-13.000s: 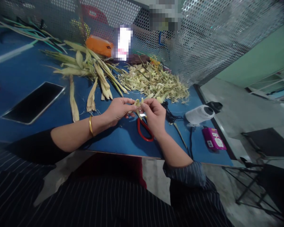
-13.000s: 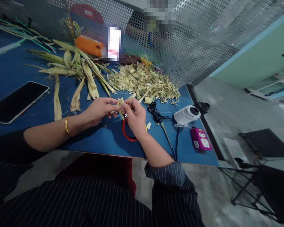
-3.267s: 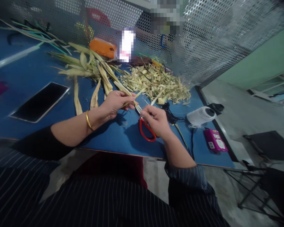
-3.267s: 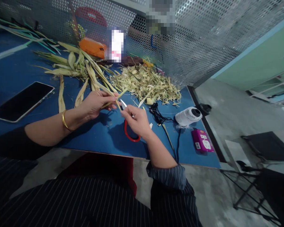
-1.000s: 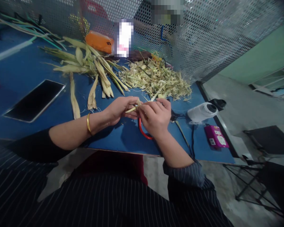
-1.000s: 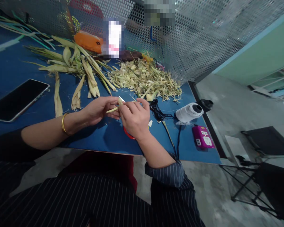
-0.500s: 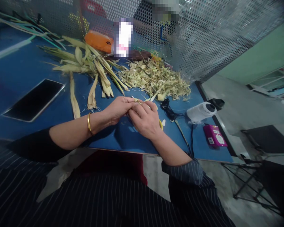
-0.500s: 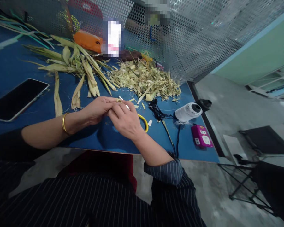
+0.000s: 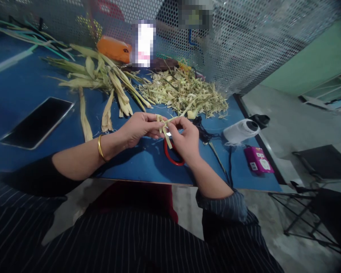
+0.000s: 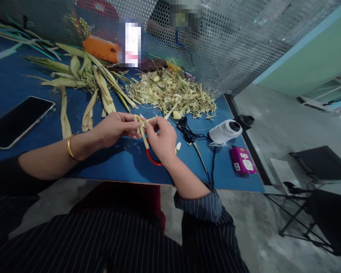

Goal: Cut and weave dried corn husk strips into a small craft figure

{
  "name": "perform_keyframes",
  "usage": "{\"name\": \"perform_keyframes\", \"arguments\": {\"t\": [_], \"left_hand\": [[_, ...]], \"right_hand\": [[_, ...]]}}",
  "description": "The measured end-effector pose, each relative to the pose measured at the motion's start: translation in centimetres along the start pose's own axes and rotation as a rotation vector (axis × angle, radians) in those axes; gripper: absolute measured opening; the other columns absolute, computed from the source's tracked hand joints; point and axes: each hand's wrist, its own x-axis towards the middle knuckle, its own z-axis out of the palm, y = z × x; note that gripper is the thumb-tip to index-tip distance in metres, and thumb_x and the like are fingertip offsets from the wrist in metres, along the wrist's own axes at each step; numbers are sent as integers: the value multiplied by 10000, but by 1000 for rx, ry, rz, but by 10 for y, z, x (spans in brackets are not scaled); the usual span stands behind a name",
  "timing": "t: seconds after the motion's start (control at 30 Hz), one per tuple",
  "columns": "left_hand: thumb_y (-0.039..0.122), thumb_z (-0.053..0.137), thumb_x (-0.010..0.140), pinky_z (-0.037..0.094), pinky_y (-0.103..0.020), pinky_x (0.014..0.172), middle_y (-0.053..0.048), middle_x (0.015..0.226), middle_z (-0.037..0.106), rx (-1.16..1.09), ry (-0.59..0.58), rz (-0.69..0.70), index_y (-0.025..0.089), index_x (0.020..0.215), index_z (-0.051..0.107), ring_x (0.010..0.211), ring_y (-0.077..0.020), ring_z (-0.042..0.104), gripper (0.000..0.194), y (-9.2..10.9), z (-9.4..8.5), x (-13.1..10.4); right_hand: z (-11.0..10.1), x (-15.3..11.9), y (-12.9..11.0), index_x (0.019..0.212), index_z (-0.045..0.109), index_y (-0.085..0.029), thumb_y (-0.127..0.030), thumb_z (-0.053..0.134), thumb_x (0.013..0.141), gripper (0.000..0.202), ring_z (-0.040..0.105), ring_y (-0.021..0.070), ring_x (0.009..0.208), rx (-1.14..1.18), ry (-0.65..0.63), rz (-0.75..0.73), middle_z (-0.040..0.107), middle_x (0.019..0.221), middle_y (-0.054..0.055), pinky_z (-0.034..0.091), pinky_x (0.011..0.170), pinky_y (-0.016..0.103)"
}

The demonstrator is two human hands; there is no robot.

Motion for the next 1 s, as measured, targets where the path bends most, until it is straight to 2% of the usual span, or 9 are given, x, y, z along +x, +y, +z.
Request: {"name": "perform_keyframes", "arguments": {"t": [0.1, 0.17, 0.23, 0.3, 0.4, 0.53, 0.63, 0.73, 1.0], "left_hand": [[198, 746, 758, 553, -196, 588, -58, 780, 727, -47, 78, -20, 111, 1010, 723, 625, -118, 690, 267, 1, -1, 2], [166, 733, 759, 528, -175, 544, -54, 776, 723, -89, 119, -35, 113, 1009, 715, 620, -112, 685, 256, 2, -3, 4], [150, 740, 745, 502, -160, 516, -39, 745, 710, -96, 141, -35, 115, 994, 715, 601, -101, 672, 252, 1, -4, 5], [159, 751, 736, 496, -158, 520, -29, 733, 703, -74, 143, -14, 117, 986, 719, 579, -85, 653, 255, 0, -4, 6], [199, 758, 735, 502, -169, 549, -28, 718, 701, -13, 124, 30, 118, 933, 724, 583, -83, 646, 216, -3, -2, 5], [226, 749, 731, 499, -187, 570, -55, 723, 720, 93, 57, 67, 124, 845, 733, 650, -120, 682, 154, -7, -1, 4], [269, 743, 743, 516, -206, 605, -88, 824, 753, 138, 9, 84, 131, 856, 749, 684, -132, 696, 178, -8, -2, 3], [314, 740, 756, 536, -223, 637, -106, 870, 759, 134, -38, 78, 126, 884, 755, 713, -145, 708, 227, -9, -3, 2], [327, 738, 771, 554, -228, 661, -87, 799, 746, 98, -30, 31, 111, 846, 738, 699, -140, 705, 228, -9, 2, 2]], "right_hand": [[-8, 3, 1, 909, 619, -202, -267, 558, 900, 90, 592, 174, 855, -175, 23, -260, 663, 899, 49, 443, 779, 324], [-14, 7, 2, 1011, 634, -216, -245, 556, 904, 136, 587, 190, 938, -309, -13, -477, 671, 994, 67, 425, 836, 345], [-18, 9, 3, 1035, 649, -248, -231, 537, 919, 163, 582, 182, 915, -413, -97, -629, 683, 992, 50, 403, 861, 354], [-19, 10, 4, 997, 660, -270, -210, 510, 931, 174, 576, 165, 843, -452, -150, -678, 692, 938, 25, 388, 873, 359], [-14, 10, 5, 923, 655, -266, -211, 514, 928, 152, 584, 161, 840, -376, -117, -629, 687, 910, 14, 383, 897, 371], [-6, 9, 4, 801, 582, -218, -242, 539, 908, 118, 595, 174, 906, -135, -23, -412, 657, 941, 41, 417, 859, 355], [-3, 8, 2, 693, 478, -212, -247, 533, 893, 210, 536, 145, 755, -4, -33, -214, 556, 773, 6, 416, 718, 300], [0, 7, 1, 668, 439, -213, -261, 541, 884, 243, 437, 121, 645, 15, -39, -77, 452, 668, -31, 356, 628, 273], [6, 5, 5, 669, 467, -208, -279, 556, 870, 231, 377, 97, 564, 33, -41, 58, 416, 580, -60, 298, 569, 257]]}}
